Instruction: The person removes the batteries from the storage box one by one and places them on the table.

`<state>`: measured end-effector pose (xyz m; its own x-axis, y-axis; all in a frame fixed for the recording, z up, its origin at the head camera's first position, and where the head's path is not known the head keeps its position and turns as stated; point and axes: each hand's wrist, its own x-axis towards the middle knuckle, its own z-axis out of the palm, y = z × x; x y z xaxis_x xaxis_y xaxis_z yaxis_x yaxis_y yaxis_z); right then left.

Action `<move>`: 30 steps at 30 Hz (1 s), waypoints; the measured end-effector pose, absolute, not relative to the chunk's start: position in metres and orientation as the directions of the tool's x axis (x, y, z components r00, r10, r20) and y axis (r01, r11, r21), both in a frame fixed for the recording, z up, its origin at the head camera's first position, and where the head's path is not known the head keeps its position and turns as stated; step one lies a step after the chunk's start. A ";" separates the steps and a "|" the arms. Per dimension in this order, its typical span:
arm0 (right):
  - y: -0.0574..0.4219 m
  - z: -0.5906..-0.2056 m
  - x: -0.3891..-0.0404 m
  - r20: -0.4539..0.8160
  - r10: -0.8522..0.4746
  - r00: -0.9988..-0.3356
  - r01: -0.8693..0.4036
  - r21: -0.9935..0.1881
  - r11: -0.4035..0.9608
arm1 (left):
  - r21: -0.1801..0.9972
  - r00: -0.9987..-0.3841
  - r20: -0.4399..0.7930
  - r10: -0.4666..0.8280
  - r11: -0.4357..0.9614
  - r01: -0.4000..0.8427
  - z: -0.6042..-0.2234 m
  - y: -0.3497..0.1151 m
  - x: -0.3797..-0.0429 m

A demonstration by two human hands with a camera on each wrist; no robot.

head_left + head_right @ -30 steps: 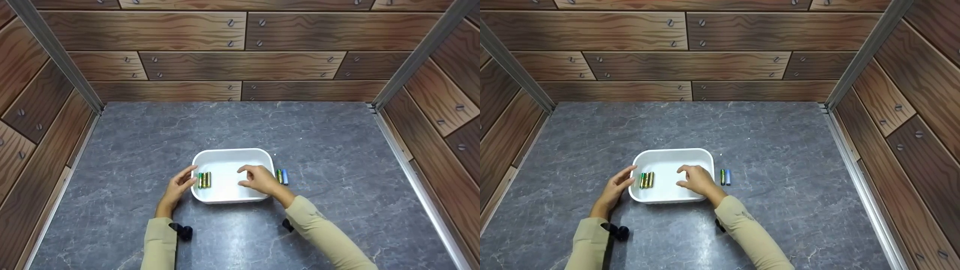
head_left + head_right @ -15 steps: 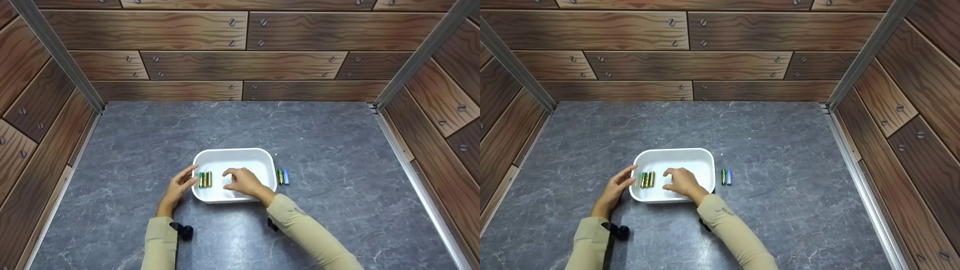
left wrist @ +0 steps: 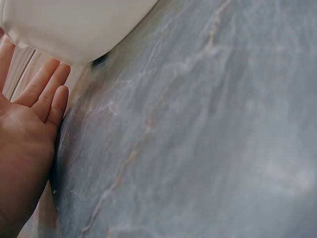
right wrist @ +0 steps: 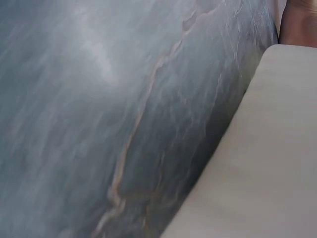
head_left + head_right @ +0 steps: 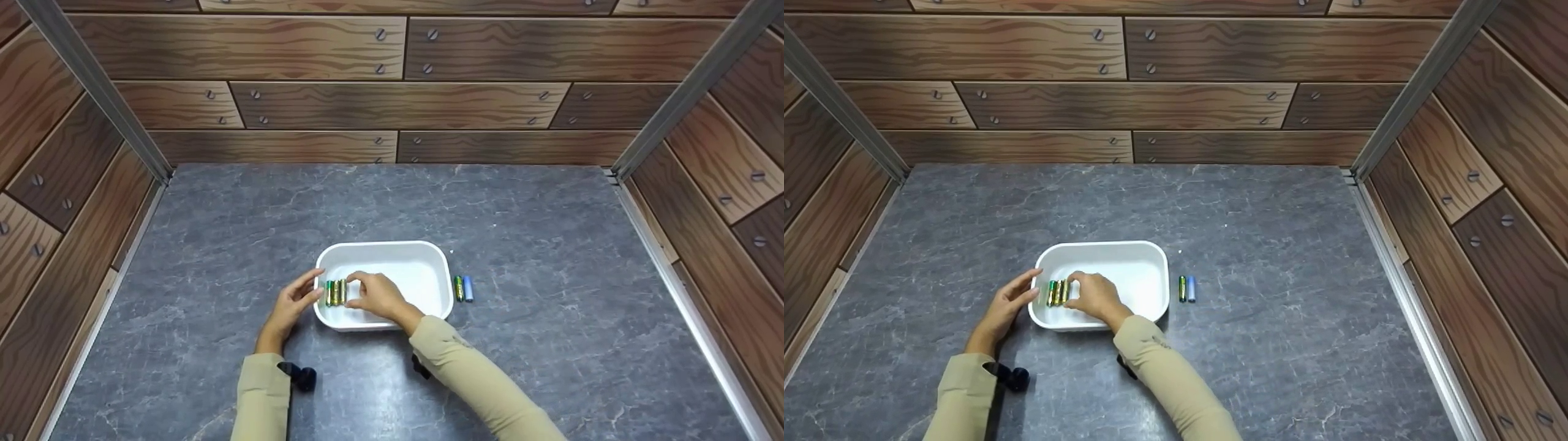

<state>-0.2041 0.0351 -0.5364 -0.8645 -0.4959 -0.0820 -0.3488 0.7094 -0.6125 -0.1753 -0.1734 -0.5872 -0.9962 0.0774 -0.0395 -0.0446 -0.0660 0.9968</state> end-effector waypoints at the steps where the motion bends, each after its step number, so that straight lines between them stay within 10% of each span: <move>1: 0.033 -0.537 -0.205 -0.091 -0.486 -0.869 -0.337 -0.610 0.717 | 0.996 -0.996 -0.039 0.079 -0.071 -0.045 -0.587 -0.173 -0.175; 30: 0.015 -0.545 -0.209 -0.154 -0.442 -0.884 -0.309 -0.518 0.797 | 0.996 -0.996 -0.045 0.077 -0.075 -0.051 -0.586 -0.173 -0.176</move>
<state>-0.2093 0.0154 -0.5450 -0.8835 -0.4424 -0.1538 -0.3091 0.7975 -0.5182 -0.1758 -0.1729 -0.5860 -0.9960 0.0773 -0.0450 -0.0508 -0.0746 0.9959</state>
